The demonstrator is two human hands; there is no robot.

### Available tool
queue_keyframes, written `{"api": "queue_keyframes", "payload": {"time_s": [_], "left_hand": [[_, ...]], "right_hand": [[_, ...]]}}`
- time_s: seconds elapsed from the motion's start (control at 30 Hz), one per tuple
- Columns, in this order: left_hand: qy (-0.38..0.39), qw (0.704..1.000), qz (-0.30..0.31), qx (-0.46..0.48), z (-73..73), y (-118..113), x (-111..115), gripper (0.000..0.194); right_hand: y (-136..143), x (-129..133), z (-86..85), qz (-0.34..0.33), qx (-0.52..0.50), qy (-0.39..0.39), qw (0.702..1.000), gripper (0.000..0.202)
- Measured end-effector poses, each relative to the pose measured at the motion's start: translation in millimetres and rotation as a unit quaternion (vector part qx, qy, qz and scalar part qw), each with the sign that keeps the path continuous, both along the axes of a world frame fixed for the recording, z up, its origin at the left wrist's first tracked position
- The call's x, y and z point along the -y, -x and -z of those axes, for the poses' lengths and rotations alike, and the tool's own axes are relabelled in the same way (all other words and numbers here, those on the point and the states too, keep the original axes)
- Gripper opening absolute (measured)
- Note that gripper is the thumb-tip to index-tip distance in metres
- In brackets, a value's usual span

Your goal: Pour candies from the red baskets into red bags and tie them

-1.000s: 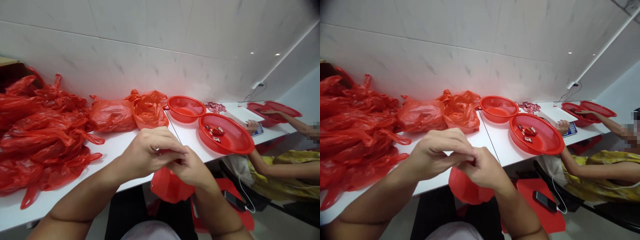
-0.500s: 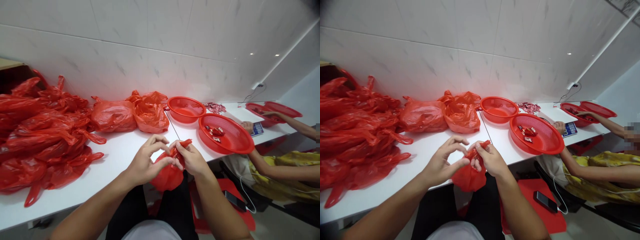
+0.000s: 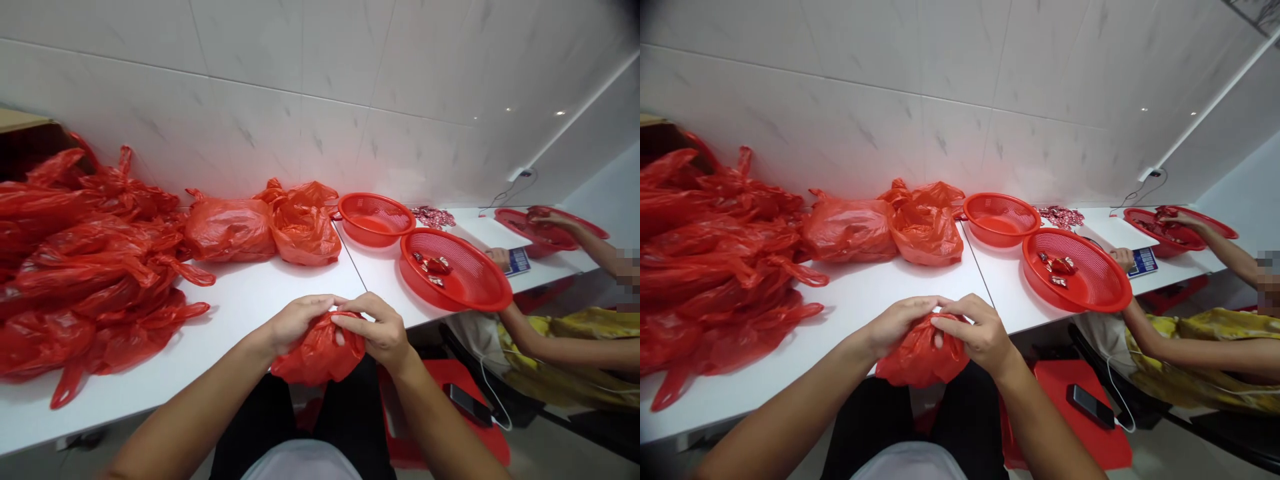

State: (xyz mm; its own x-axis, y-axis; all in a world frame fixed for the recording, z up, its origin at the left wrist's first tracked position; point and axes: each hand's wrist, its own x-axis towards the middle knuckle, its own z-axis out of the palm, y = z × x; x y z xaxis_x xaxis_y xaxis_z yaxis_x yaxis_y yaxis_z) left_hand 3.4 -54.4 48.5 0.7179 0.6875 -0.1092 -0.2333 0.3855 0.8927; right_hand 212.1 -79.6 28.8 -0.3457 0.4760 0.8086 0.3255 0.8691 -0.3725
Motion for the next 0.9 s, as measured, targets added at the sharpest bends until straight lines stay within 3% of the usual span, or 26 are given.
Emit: {"api": "queue_keyframes", "payload": {"time_s": [0.07,0.17,0.23,0.3,0.37,0.43,0.5,0.57,0.67,0.77,0.9], "left_hand": [[-0.02,0.999,-0.029,-0.024,4.4,-1,0,0.038],[-0.157,0.978,-0.089,-0.105,-1.3,7,1,0.032],[-0.294,0.925,-0.161,-0.182,-9.5,20,-2,0.028],[-0.407,0.839,-0.262,-0.249,-14.2,39,-8,0.022],[-0.46,0.76,-0.349,-0.299,-11.8,61,-16,0.019],[-0.451,0.728,-0.386,-0.343,-3.8,80,-23,0.021],[-0.423,0.739,-0.38,-0.361,4.5,91,-24,0.024],[-0.413,0.772,-0.341,-0.342,8.3,90,-20,0.024],[-0.443,0.823,-0.203,-0.293,5.4,72,-8,0.02],[-0.471,0.845,-0.056,-0.248,5.0,44,3,0.014],[-0.443,0.878,0.033,-0.177,20.8,13,8,0.01]], "right_hand": [[2,-1,1.4,0.012,0.014,-0.021,1.0,0.043],[-2,-3,-3.0,0.032,0.012,-0.035,0.999,0.046],[-12,-6,-5.1,0.05,0.013,-0.033,0.998,0.04],[-24,-8,-2.1,0.074,0.025,-0.012,0.997,0.021],[-36,-8,6.6,0.104,0.032,0.03,0.994,0.012],[-44,-8,17.9,0.128,0.023,0.087,0.988,0.022],[-46,-7,26.9,0.124,-0.001,0.155,0.98,0.031],[-42,-7,29.7,0.086,-0.031,0.215,0.972,0.037],[-25,-9,21.9,0.011,-0.058,0.259,0.964,0.039],[2,-9,7.5,-0.033,-0.048,0.253,0.966,0.036],[35,-2,-7.4,-0.06,0.002,0.194,0.979,0.03]]}}
